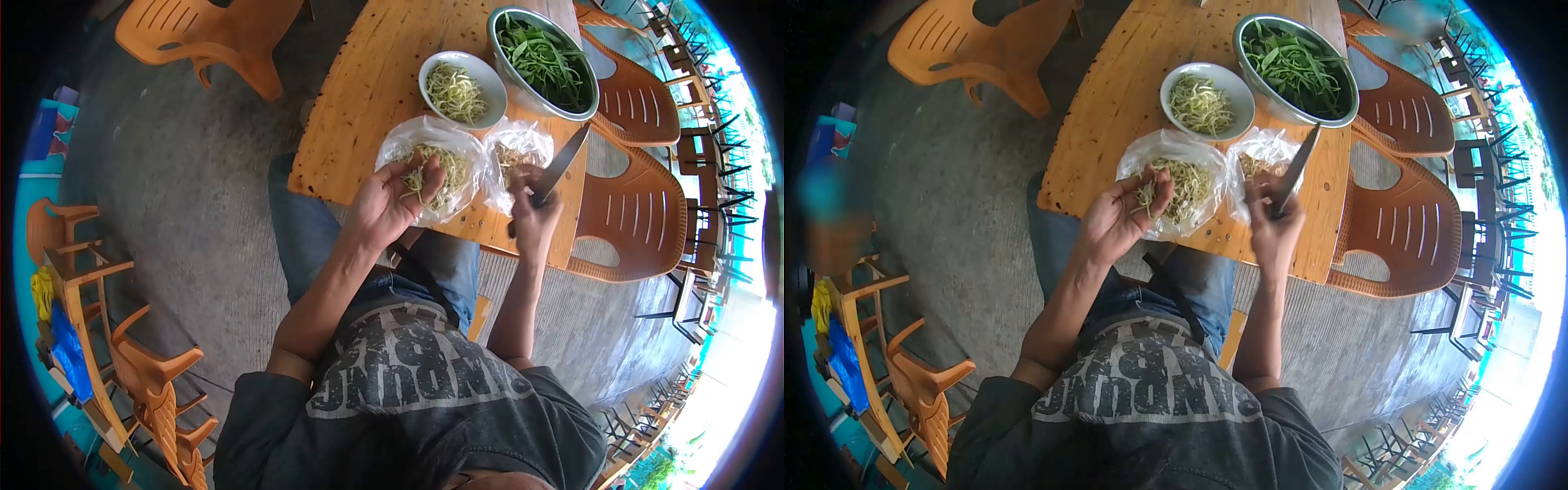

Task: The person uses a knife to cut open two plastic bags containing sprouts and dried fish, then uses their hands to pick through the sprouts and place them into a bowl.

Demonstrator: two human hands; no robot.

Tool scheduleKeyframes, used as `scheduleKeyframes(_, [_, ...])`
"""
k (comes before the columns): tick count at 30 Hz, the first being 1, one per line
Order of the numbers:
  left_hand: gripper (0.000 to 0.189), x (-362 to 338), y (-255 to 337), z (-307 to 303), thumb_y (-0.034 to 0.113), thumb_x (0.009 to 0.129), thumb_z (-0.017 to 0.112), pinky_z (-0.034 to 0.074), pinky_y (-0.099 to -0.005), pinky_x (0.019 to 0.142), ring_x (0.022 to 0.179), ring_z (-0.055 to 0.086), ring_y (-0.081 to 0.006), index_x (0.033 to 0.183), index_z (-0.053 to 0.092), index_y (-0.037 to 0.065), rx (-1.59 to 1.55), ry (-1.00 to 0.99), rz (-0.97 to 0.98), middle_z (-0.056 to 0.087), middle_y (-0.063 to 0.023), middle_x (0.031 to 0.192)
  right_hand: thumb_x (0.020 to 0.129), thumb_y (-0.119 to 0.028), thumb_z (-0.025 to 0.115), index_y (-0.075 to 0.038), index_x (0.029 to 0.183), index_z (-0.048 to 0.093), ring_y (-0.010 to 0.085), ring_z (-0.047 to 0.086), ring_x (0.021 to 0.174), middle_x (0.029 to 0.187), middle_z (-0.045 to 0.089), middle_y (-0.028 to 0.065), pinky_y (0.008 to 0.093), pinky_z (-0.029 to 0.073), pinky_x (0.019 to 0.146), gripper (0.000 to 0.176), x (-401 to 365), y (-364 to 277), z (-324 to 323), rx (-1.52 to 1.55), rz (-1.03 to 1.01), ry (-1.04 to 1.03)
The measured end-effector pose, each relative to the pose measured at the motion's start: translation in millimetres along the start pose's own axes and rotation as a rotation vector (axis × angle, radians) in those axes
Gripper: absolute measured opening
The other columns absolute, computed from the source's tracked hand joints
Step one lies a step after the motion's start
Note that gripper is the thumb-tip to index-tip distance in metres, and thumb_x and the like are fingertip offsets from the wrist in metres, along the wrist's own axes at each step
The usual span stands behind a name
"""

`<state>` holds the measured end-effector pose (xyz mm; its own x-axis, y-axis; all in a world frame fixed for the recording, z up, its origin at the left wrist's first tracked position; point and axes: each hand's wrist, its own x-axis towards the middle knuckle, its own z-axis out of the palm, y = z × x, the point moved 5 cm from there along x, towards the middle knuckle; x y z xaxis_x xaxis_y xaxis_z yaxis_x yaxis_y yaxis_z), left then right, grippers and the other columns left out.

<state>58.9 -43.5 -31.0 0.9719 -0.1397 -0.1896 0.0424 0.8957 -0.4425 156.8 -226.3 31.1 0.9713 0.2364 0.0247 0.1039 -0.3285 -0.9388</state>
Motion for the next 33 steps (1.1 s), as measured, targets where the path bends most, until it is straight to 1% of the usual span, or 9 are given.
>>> scheduleKeyframes(3, [0.035, 18.3, -0.7, -0.8, 0.012, 0.1, 0.024, 0.043, -0.0482, 0.103, 0.111, 0.052, -0.0387, 0.115, 0.048, -0.008, 0.027, 0.025, 0.051, 0.053, -0.0279, 0.114, 0.084, 0.004, 0.055, 0.0, 0.092, 0.059, 0.0114, 0.062, 0.073, 0.083, 0.066, 0.0061, 0.0251, 0.049, 0.067, 0.01, -25.0, -21.8, 37.4, 0.3, 0.001, -0.318])
scheduleKeyframes(6, [0.036, 25.9, -5.9, 3.6, 0.013, 0.1, 0.024, 0.045, -0.0496, 0.099, 0.11, 0.053, -0.0394, 0.116, 0.05, -0.005, 0.09, -0.012, 0.018, 0.054, -0.0262, 0.115, 0.085, 0.004, 0.055, 0.002, 0.092, 0.056, 0.0123, 0.062, 0.082, 0.085, 0.065, 0.0089, 0.0258, 0.048, 0.075, 0.008, -34.3, -20.2, 60.5, 0.342, 0.103, -0.407])
scheduleKeyframes(8, [0.036, 30.4, -6.3, 1.2, 0.014, 0.1, 0.025, 0.046, -0.0501, 0.095, 0.11, 0.054, -0.0393, 0.116, 0.051, -0.003, 0.242, -0.173, -0.077, 0.055, -0.0246, 0.116, 0.086, 0.003, 0.055, 0.003, 0.092, 0.056, 0.0114, 0.061, 0.08, 0.084, 0.065, 0.0075, 0.0245, 0.047, 0.074, 0.007, -27.7, -13.4, 65.6, 0.388, -0.05, -0.338])
scheduleKeyframes(12, [0.032, 40.5, -1.3, -3.6, 0.015, 0.099, 0.03, 0.048, -0.0469, 0.092, 0.104, 0.056, -0.0332, 0.109, 0.055, -0.002, 0.32, -0.004, -0.059, 0.057, -0.021, 0.113, 0.087, 0.001, 0.054, 0.003, 0.094, 0.058, 0.0105, 0.06, 0.077, 0.082, 0.063, 0.0047, 0.024, 0.047, 0.071, 0.008, -15.1, -8.7, 62.3, 0.357, -0.108, -0.272])
scheduleKeyframes(15, [0.029, 56.7, 9.2, 11.8, 0.012, 0.099, 0.032, 0.048, -0.0447, 0.092, 0.101, 0.057, -0.0304, 0.105, 0.056, -0.003, 0.188, 0.148, 0.072, 0.057, -0.0201, 0.11, 0.088, 0.0, 0.055, 0.003, 0.095, 0.061, 0.0094, 0.059, 0.074, 0.082, 0.063, 0.0038, 0.0236, 0.047, 0.069, 0.01, -13.5, -7.7, 47.3, 0.467, 0.053, -0.228])
scheduleKeyframes(19, [0.03, 99.0, 15.9, 58.3, 0.02, 0.098, 0.037, 0.049, -0.0367, 0.09, 0.098, 0.056, -0.0233, 0.104, 0.056, -0.003, 0.649, 0.213, 0.369, 0.059, -0.0148, 0.103, 0.09, -0.01, 0.06, 0.004, 0.094, 0.064, 0.0063, 0.054, 0.066, 0.073, 0.061, 0.0019, 0.0213, 0.043, 0.061, 0.014, -12.1, 11.8, 25.4, 0.358, 0.184, -0.111])
scheduleKeyframes(22, [0.049, 132.2, 12.3, 89.3, 0.033, 0.101, 0.026, 0.031, -0.0415, 0.106, 0.119, 0.046, -0.0263, 0.12, 0.056, 0.0, 1.133, 0.153, 0.493, 0.053, -0.0162, 0.125, 0.09, -0.013, 0.062, 0.003, 0.092, 0.064, 0.0059, 0.052, 0.065, 0.073, 0.061, 0.0015, 0.0215, 0.042, 0.06, 0.016, -17.8, 22.8, 17.6, 0.39, 0.152, -0.061])
scheduleKeyframes(26, [0.062, 159.4, 17.6, 91.0, 0.048, 0.099, 0.016, 0.001, -0.0407, 0.114, 0.137, 0.023, -0.0256, 0.128, 0.056, 0.011, 1.645, 0.192, 0.412, 0.038, -0.0117, 0.145, 0.091, -0.014, 0.062, 0.004, 0.091, 0.064, 0.0066, 0.053, 0.065, 0.073, 0.06, 0.0018, 0.022, 0.044, 0.061, 0.018, -23.6, 25.5, 12.9, 0.446, 0.139, -0.054])
scheduleKeyframes(33, [0.072, 160.8, 33.6, 76.8, 0.062, 0.094, 0.018, 0.001, -0.0442, 0.114, 0.142, 0.013, -0.0286, 0.135, 0.046, 0.01, 1.776, 0.208, 0.395, 0.026, -0.0181, 0.15, 0.091, -0.012, 0.06, 0.004, 0.094, 0.064, 0.0074, 0.054, 0.066, 0.075, 0.061, 0.0027, 0.0231, 0.045, 0.062, 0.017, -18.5, 30.6, 11.3, 0.4, 0.118, -0.052])
